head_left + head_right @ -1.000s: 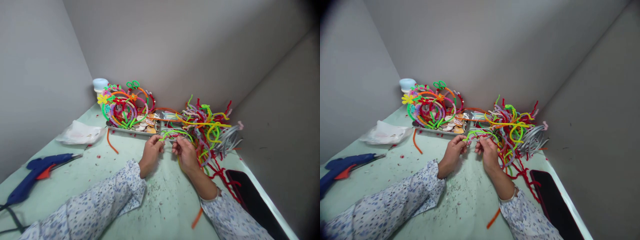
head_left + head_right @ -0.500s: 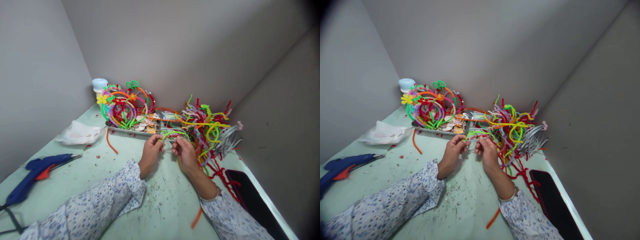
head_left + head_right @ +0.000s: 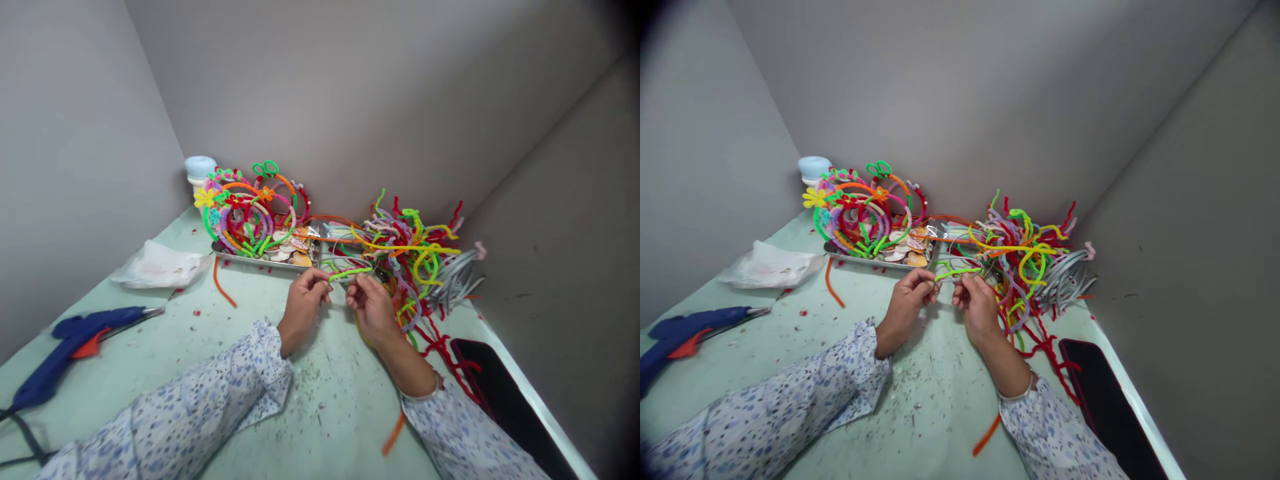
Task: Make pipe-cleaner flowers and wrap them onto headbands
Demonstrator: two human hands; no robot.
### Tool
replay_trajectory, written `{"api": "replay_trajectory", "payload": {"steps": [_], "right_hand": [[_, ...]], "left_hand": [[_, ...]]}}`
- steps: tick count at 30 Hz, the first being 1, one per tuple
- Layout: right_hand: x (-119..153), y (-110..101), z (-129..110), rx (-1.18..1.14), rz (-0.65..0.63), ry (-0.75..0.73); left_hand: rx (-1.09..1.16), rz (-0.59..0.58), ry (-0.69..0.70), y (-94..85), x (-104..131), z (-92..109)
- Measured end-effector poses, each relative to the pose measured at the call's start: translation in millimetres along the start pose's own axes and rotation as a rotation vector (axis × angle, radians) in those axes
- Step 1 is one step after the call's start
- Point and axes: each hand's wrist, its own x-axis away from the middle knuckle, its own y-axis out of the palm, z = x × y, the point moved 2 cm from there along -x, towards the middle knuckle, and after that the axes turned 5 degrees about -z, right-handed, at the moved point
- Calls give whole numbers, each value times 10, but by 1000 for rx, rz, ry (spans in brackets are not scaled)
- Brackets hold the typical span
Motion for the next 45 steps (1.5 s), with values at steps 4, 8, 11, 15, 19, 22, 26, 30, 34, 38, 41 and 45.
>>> {"api": "replay_trajectory", "payload": {"steps": [4,8,11,15,19,22,26,30,34,38,41,45], "right_hand": [[-10,-10,6,-24,3,5],[-18,-17,6,-53,-2,3],[-21,-16,2,-69,-15,-1],[-17,-11,-3,-97,-24,0],[-9,-5,-5,-97,-9,7],[-9,-2,-6,-77,6,11],[-12,-4,-2,-84,18,13],[-14,-8,3,-91,14,12],[-18,-9,-2,-76,15,8],[-22,2,-18,-77,10,-26],[-17,10,-21,-89,14,-29],[-7,8,-13,-50,14,-34]], "left_hand": [[-14,-7,14,12,13,26],[-39,-18,44,21,25,47],[-66,-9,55,24,33,47],[-88,5,60,32,46,55],[-103,11,56,36,58,65],[-109,9,56,32,60,62],[-126,8,67,25,56,52],[-151,5,76,22,56,51],[-165,-13,76,33,70,53],[-123,-23,70,48,101,43],[-127,34,70,40,124,45],[-235,71,70,27,139,50]]}}
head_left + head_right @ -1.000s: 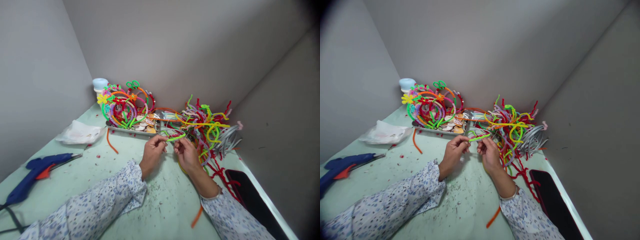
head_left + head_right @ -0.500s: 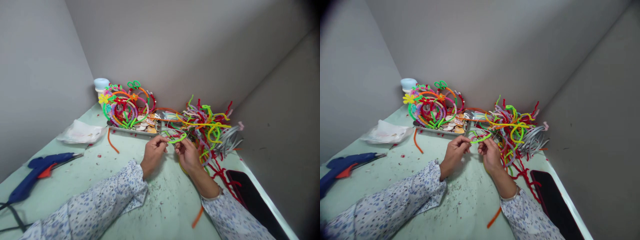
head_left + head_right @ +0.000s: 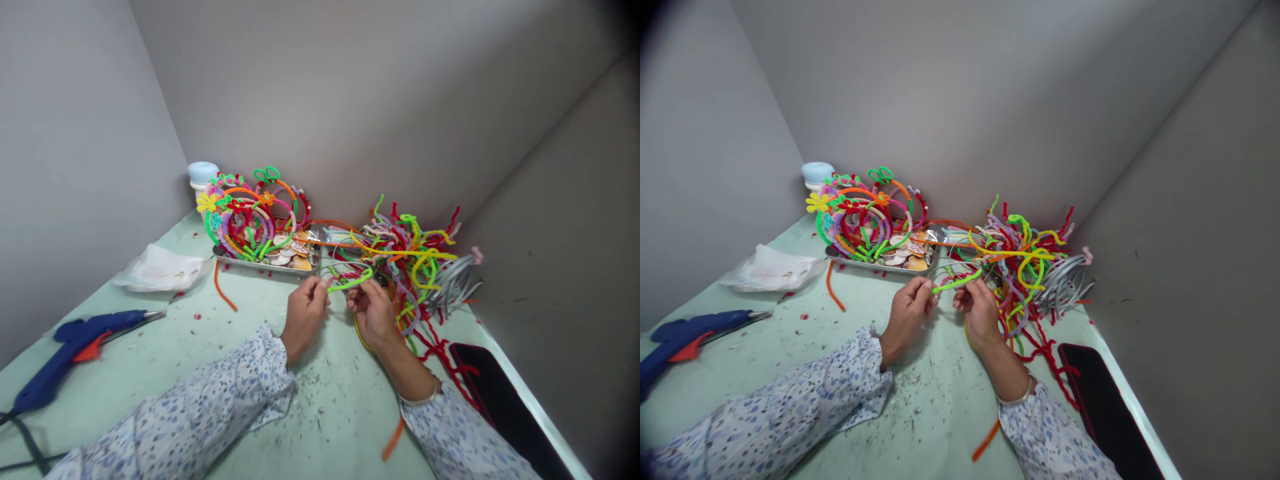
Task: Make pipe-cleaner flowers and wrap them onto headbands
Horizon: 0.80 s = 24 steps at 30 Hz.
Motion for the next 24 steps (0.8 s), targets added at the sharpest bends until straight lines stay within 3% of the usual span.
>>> {"api": "replay_trajectory", "payload": {"steps": [7,14,21,24], "right_hand": [[-31,-41,28,119,-5,-48],[-37,-54,-1,263,26,-141],[62,26,-102,341,-48,-170],[95,67,-156,399,-118,-209]], "left_hand": [[-61,-190,-68,56,20,-117],[159,-445,-224,111,-32,-144],[179,-562,-277,68,-94,-144],[145,-553,-261,61,-74,-133]]}}
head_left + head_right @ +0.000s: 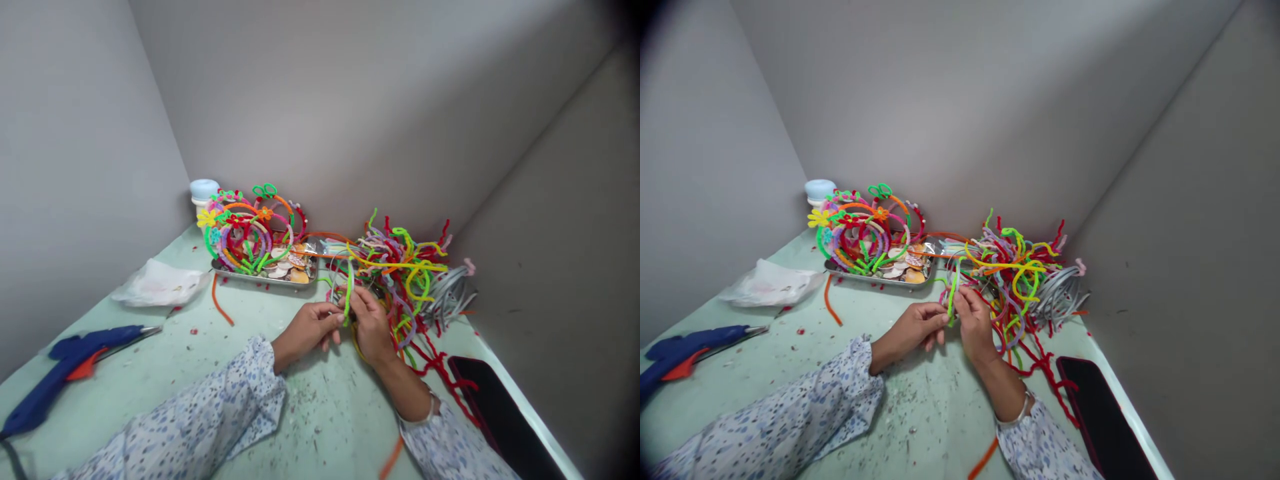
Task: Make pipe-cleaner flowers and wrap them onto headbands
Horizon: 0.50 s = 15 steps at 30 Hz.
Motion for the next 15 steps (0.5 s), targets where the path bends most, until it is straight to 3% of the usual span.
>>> {"api": "replay_trajectory", "payload": {"steps": [6,12,15], "right_hand": [[5,0,-55,4,-43,-59],[10,32,26,109,-183,-31],[-5,26,75,87,-157,-6]], "left_hand": [[59,320,194,-67,49,125],[170,345,243,-151,-26,171],[151,351,238,-143,-30,166]]}}
